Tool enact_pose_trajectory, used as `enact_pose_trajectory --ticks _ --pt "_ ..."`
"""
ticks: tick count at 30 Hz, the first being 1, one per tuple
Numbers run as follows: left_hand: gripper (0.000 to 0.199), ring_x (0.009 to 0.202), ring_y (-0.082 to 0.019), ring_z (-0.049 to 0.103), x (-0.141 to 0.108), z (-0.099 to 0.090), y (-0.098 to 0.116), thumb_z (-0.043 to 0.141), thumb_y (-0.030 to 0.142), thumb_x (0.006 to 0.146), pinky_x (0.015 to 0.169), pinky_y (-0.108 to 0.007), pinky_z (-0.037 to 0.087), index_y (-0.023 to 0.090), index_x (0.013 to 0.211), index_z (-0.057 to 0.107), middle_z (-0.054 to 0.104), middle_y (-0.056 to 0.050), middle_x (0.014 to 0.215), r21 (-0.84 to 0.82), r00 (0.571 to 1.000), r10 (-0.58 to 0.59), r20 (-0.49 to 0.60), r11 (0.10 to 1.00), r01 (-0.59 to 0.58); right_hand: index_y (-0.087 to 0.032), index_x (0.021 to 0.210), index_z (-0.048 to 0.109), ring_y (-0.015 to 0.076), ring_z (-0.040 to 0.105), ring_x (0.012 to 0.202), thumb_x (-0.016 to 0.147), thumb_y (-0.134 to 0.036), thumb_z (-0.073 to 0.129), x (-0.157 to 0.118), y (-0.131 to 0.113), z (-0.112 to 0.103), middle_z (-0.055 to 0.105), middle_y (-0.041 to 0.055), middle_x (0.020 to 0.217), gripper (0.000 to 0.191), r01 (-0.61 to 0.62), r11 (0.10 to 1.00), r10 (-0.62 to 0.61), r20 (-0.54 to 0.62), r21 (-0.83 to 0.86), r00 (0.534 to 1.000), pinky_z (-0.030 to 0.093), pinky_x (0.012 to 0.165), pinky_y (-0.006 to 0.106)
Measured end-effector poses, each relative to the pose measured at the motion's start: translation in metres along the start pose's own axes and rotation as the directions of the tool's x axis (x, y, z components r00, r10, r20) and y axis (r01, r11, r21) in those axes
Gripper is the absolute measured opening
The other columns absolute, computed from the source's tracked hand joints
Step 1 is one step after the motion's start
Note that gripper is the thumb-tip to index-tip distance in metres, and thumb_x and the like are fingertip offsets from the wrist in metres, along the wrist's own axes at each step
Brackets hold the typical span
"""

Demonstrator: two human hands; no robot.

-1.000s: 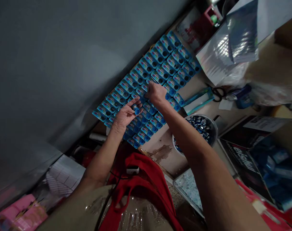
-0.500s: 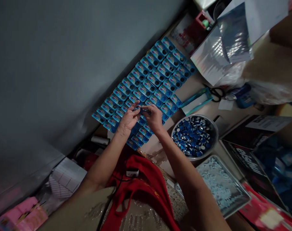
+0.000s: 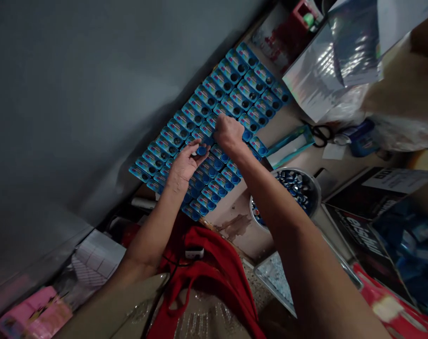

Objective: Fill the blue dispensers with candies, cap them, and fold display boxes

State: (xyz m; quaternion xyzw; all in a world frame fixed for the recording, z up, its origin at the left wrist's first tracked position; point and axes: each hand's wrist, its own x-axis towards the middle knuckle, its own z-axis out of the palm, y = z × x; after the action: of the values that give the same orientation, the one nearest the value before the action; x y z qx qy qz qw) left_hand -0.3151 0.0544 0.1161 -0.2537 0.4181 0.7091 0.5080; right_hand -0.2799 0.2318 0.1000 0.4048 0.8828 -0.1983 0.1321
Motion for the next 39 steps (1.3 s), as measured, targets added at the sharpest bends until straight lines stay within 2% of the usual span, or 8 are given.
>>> enact_pose_trajectory --ticks 5,10,14,18,24,28,34,39 --pt "0.029 0.1 -0.018 0.079 -0.003 -0.005 0.006 0.063 -0.003 0.081 0.113 -0.039 0.054 0.014 0.1 0.076 0.08 -0.004 0.092 0.076 0.993 -0.045 0.11 0.996 0.037 -0.024 0.099 0.069 0.0319 0.07 0.098 0.075 -0.022 0.08 0.005 -0.001 -0.008 0.076 0.0072 0.102 0.027 0.0 1.0 0.0 0.026 0.011 1.0 0.051 0.083 0.039" --pt "0.026 0.09 -0.013 0.077 -0.005 -0.014 0.006 0.068 -0.001 0.084 0.112 -0.038 0.055 0.017 0.101 0.077 0.079 -0.001 0.089 0.113 0.996 -0.01 0.085 0.994 0.0 -0.022 0.097 0.073 0.0253 0.069 0.09 0.083 -0.025 0.072 -0.034 -0.001 -0.006 0.076 0.0062 0.094 0.014 0.082 0.974 -0.066 -0.081 0.21 0.995 0.05 0.079 0.035" --pt "0.028 0.091 -0.012 0.077 0.0 -0.017 -0.004 0.076 -0.002 0.078 0.11 -0.036 0.056 0.018 0.098 0.077 0.077 0.002 0.085 0.098 0.999 0.044 0.032 0.994 -0.047 -0.02 0.099 0.076 0.019 0.065 0.067 0.09 -0.048 0.064 -0.085 0.004 0.018 0.069 0.0022 0.071 0.031 0.051 0.704 -0.057 -0.015 0.708 0.998 0.051 0.066 0.03" --pt "0.031 0.096 -0.014 0.077 0.001 -0.002 -0.02 0.082 -0.002 0.072 0.108 -0.034 0.057 0.017 0.096 0.075 0.078 0.001 0.087 0.053 0.994 0.105 -0.042 0.993 -0.103 -0.02 0.103 0.079 0.0189 0.066 0.067 0.083 -0.05 0.07 -0.111 0.004 0.033 0.072 0.0033 0.077 0.038 0.023 0.495 0.001 -0.027 0.868 1.0 0.055 0.065 0.031" --pt "0.026 0.113 -0.019 0.076 0.006 0.029 -0.019 0.082 0.0 0.077 0.112 -0.035 0.054 0.016 0.097 0.072 0.079 -0.001 0.091 -0.045 0.974 0.218 -0.06 0.974 -0.22 -0.02 0.09 0.081 0.023 0.072 0.083 0.081 -0.029 0.068 -0.062 0.018 0.004 0.077 0.0048 0.084 0.019 0.105 0.777 0.083 -0.266 0.621 0.96 0.056 0.079 0.034" --pt "0.022 0.115 -0.02 0.077 0.014 0.028 -0.004 0.078 -0.001 0.082 0.111 -0.035 0.056 0.016 0.094 0.069 0.077 -0.001 0.086 -0.026 0.986 0.159 -0.044 0.987 -0.16 -0.019 0.081 0.078 0.0262 0.072 0.089 0.074 -0.018 0.073 -0.009 0.022 -0.012 0.077 0.0059 0.085 0.009 0.007 0.965 0.049 -0.208 0.262 0.977 0.052 0.083 0.036" --pt "0.022 0.107 -0.02 0.079 0.023 0.013 0.002 0.085 0.008 0.082 0.1 -0.029 0.061 0.017 0.089 0.066 0.075 0.002 0.083 0.025 0.995 0.1 -0.019 0.995 -0.1 -0.019 0.09 0.073 0.0256 0.068 0.092 0.083 -0.027 0.075 0.033 0.021 -0.019 0.076 0.0094 0.096 0.01 -0.063 0.997 0.064 -0.027 0.042 0.998 0.046 0.079 0.036" --pt "0.031 0.097 -0.019 0.081 0.021 0.014 0.003 0.094 0.023 0.076 0.094 -0.029 0.062 0.018 0.087 0.065 0.075 0.002 0.079 0.119 0.994 0.093 -0.056 0.989 -0.086 -0.024 0.102 0.072 0.0262 0.066 0.097 0.084 -0.019 0.068 -0.005 0.009 -0.016 0.074 0.0068 0.108 0.02 0.024 0.995 -0.01 -0.134 0.097 0.991 0.048 0.083 0.036"
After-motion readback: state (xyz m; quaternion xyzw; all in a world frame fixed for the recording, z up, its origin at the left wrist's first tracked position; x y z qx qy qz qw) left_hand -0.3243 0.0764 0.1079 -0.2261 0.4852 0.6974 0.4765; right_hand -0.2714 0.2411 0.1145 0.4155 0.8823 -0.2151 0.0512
